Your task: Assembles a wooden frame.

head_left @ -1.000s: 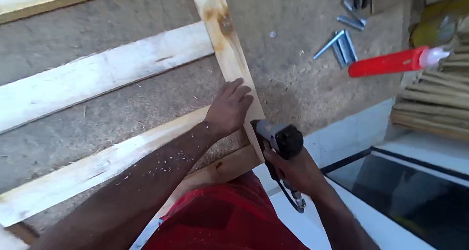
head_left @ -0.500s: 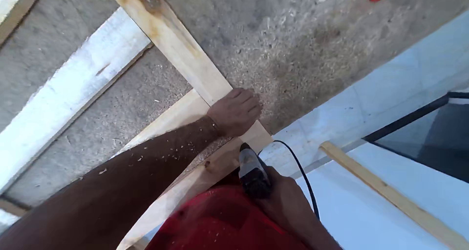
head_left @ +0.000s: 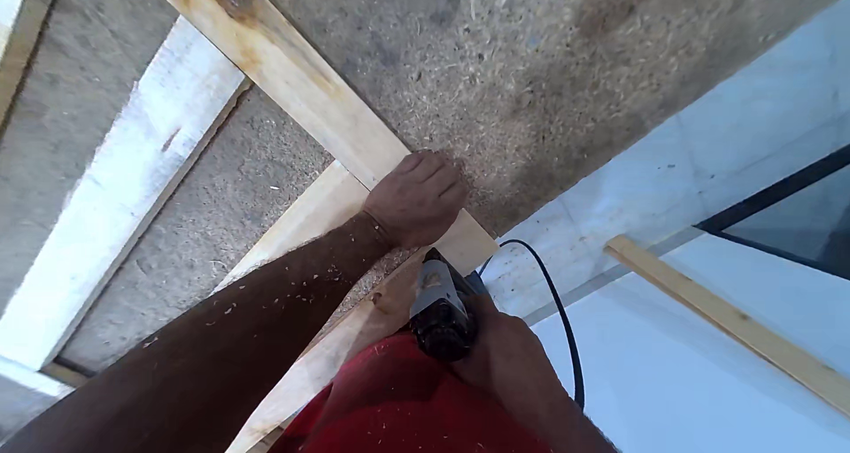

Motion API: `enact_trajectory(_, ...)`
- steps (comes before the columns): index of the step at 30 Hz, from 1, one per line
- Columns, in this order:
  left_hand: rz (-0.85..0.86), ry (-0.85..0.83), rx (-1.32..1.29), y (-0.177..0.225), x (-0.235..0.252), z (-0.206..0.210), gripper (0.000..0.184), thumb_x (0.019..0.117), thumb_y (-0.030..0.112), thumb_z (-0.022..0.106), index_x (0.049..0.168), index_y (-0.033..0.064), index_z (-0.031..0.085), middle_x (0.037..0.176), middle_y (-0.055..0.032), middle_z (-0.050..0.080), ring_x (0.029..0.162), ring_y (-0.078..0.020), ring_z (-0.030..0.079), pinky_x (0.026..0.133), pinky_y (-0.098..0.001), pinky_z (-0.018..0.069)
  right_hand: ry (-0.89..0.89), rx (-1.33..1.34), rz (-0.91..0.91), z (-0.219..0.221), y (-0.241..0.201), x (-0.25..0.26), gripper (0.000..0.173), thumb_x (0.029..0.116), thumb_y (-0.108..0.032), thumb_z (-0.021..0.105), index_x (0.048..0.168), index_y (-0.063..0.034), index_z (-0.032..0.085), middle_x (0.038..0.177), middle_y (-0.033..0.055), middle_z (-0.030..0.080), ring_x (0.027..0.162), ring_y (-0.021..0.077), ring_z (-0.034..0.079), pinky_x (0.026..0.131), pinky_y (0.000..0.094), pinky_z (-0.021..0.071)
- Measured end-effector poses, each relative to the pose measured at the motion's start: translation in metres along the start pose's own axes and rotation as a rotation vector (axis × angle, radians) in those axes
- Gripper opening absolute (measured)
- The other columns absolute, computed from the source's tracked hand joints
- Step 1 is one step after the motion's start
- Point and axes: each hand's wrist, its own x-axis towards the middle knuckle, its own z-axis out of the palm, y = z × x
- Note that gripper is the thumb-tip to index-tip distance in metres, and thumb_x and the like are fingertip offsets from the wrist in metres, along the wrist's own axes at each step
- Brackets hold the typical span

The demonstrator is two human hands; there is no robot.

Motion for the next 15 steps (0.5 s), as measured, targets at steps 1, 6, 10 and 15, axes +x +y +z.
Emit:
enact_trajectory(1, -0.001, 0.003, 0.006, 0.0, 0.0, 0.0, 0.029, 0.1032, 0.027, 0.047, 0.099, 0.0078, 0.069, 0.104, -0.012, 0.07, 0.108, -0.0332, 0.066, 0.097, -0.0488, 0.0522, 0.031, -0.002, -0.011, 0.003, 0.002, -0.001, 0.058, 0.0859, -0.056, 0.062, 0.127, -0.0149, 0.062, 0.094, 0.007, 0.073, 0.09, 0.0274, 0.073, 0.075, 0.0507, 0.0577)
enact_trajectory(6, -0.011, 0.01, 0.022, 0.0, 0.001, 0.0, 0.029, 0.1028, 0.027, 0.047, 0.095, 0.0084, 0.068, 0.103, -0.0117, 0.071, 0.108, -0.0329, 0.066, 0.096, -0.0481, 0.0518, 0.066, -0.006, -0.036, 0.012, 0.016, -0.006, 0.057, 0.0854, -0.055, 0.062, 0.126, -0.0151, 0.062, 0.091, 0.008, 0.073, 0.088, 0.0289, 0.073, 0.071, 0.0515, 0.0575)
enact_trajectory(10, -0.015, 0.015, 0.028, 0.002, 0.0, 0.001, 0.029, 0.1028, 0.027, 0.047, 0.095, 0.0081, 0.067, 0.101, -0.0123, 0.071, 0.108, -0.0338, 0.066, 0.096, -0.0483, 0.0518, 0.031, 0.01, -0.006, 0.015, 0.022, -0.008, 0.057, 0.0843, -0.054, 0.065, 0.126, -0.0151, 0.062, 0.094, 0.0085, 0.073, 0.091, 0.0297, 0.073, 0.073, 0.0525, 0.0571)
enact_trajectory(15, -0.028, 0.02, 0.051, 0.004, 0.0, 0.001, 0.03, 0.103, 0.028, 0.046, 0.095, 0.0076, 0.067, 0.103, -0.0132, 0.071, 0.108, -0.0342, 0.066, 0.095, -0.0485, 0.051, 0.081, 0.01, -0.001, 0.024, 0.033, -0.012, 0.053, 0.0846, -0.054, 0.063, 0.121, -0.0154, 0.064, 0.09, 0.0064, 0.073, 0.086, 0.0272, 0.073, 0.07, 0.0504, 0.0578)
